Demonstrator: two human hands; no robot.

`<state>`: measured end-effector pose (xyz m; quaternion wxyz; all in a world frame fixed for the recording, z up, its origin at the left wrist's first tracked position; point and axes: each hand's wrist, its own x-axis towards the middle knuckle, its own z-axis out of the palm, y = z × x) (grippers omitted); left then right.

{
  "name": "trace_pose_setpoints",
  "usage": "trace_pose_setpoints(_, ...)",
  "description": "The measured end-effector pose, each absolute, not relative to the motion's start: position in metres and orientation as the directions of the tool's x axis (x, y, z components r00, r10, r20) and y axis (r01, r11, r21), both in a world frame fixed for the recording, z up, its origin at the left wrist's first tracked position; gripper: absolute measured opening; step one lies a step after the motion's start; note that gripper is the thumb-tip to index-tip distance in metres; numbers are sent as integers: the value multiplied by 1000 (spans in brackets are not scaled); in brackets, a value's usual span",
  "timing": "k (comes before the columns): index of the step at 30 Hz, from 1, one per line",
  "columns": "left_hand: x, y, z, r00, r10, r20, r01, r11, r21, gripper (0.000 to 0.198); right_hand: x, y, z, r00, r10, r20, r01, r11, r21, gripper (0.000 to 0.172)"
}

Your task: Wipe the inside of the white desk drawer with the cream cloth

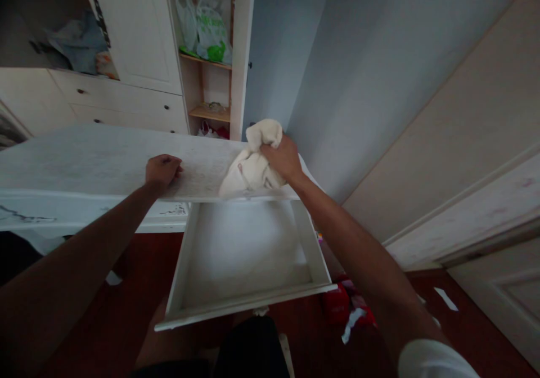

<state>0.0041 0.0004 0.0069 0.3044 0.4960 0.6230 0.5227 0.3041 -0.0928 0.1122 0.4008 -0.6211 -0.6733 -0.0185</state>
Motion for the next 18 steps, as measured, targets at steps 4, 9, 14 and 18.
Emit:
trace_pose_setpoints(4,1,4,3,-316,937,149,300,-50,953,6,307,-73,125,8,823,567,967,139,-215,35)
trace_pose_setpoints(9,0,5,2,-330,930,159,309,-53,950,9,297,-55,67,-44,984,170,999,41,20,37)
trace_pose_setpoints(14,1,4,2,-316,935,157,285,-64,956,13,294,-46,28,53,978,200,998,-46,-41,42)
trace_pose_setpoints(18,3,2,4,-333,931,149,265,-60,962,10,312,-37,34,-114,986,118,966,138,-218,53)
